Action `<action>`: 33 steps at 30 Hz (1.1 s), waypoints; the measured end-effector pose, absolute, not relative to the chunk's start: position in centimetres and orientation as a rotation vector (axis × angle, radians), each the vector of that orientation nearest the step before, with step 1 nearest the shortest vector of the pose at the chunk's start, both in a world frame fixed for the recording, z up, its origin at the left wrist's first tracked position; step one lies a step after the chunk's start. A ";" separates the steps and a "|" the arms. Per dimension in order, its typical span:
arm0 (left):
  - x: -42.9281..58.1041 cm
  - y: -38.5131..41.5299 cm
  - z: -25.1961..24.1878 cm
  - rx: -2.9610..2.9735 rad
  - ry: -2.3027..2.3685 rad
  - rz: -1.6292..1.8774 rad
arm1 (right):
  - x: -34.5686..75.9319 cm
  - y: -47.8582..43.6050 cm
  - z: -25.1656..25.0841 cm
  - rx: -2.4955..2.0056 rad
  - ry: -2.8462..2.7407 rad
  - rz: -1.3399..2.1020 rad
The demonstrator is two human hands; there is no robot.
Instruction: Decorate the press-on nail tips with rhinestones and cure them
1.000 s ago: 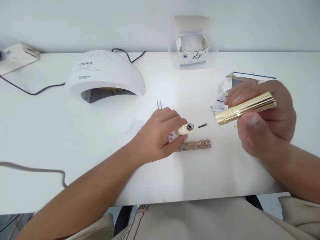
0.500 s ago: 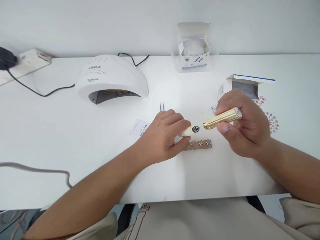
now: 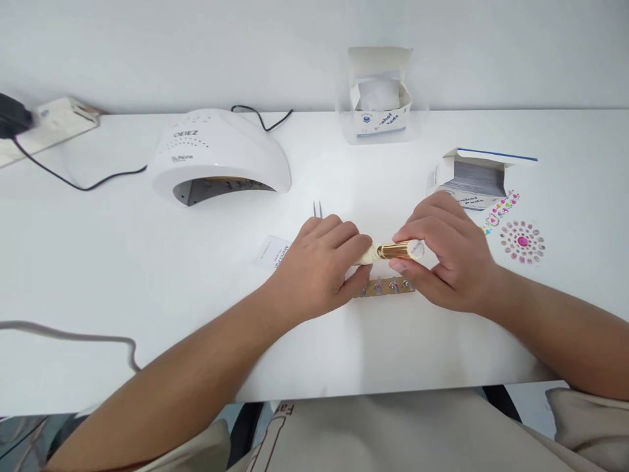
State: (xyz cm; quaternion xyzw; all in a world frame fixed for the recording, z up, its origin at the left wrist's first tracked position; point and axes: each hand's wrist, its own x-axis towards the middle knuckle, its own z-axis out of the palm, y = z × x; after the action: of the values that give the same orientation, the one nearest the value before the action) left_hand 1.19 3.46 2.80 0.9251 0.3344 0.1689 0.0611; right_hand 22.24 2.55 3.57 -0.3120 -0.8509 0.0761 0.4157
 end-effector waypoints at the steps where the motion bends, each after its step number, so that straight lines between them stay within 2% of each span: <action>1: 1.2 3.4 2.8 2.796 1.009 0.512 | 22.3 2.6 3.5 -0.792 -2.145 0.202; 10: 1.0 3.5 2.7 2.753 1.001 0.517 | 22.7 2.6 4.2 -0.813 -2.078 0.255; 18: 1.0 3.7 2.6 2.703 1.005 0.478 | 23.1 2.6 4.1 -0.942 -1.959 0.498; 33: 1.1 3.8 2.4 2.607 1.025 0.442 | 23.5 2.8 3.8 -0.969 -1.788 0.591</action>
State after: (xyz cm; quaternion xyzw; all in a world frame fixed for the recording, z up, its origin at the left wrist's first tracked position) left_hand 1.09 3.85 2.41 0.9086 0.3572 0.1540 0.1523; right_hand 23.53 2.80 3.82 -0.3989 -0.7361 0.2433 0.4897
